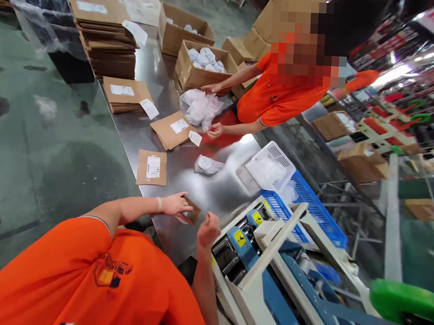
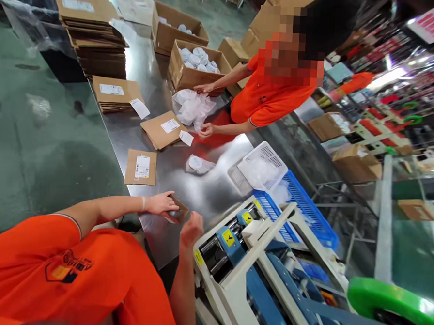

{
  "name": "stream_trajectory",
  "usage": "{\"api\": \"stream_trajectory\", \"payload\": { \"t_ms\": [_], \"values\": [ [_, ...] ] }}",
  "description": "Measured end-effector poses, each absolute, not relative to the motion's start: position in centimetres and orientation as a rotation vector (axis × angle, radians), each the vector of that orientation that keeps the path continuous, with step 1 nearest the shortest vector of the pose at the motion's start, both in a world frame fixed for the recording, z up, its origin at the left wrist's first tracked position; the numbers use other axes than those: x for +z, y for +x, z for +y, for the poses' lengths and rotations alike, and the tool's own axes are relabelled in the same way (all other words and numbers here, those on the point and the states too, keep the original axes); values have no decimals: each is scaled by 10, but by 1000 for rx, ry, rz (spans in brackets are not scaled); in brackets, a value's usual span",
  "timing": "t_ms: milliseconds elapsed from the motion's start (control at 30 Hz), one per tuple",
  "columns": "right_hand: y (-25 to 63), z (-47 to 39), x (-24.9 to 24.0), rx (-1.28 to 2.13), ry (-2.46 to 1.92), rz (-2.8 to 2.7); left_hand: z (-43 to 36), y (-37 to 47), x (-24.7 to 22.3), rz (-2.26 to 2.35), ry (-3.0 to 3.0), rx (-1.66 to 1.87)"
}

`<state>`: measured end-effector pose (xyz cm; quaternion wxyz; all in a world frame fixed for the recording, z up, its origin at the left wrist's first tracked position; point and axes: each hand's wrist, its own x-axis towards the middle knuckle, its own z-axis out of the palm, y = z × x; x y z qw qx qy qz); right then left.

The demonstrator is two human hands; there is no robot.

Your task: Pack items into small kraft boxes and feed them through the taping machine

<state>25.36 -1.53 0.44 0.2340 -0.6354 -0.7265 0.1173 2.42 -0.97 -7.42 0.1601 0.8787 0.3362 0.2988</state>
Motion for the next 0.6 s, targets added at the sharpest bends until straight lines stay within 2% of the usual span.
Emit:
{"api": "stream_trajectory", "payload": {
  "t_ms": [100,200,300,467,600],
  "values": [
    [258,-17,-2,621,-1892,-1775,-12,31,-76,992,2503,864],
    [237,-11,-17,859,-1916,-1929,-11,35,-73,990,2460,808],
    [236,-14,-26,804,-1778,-2184,-9,22,-71,870,2332,821],
    [269,-42,-40,597,-1452,-2430,-14,-32,-90,908,1696,1109],
    [268,-46,-42,473,-1502,-2546,-13,-34,-107,877,1311,937]
  ]
}}
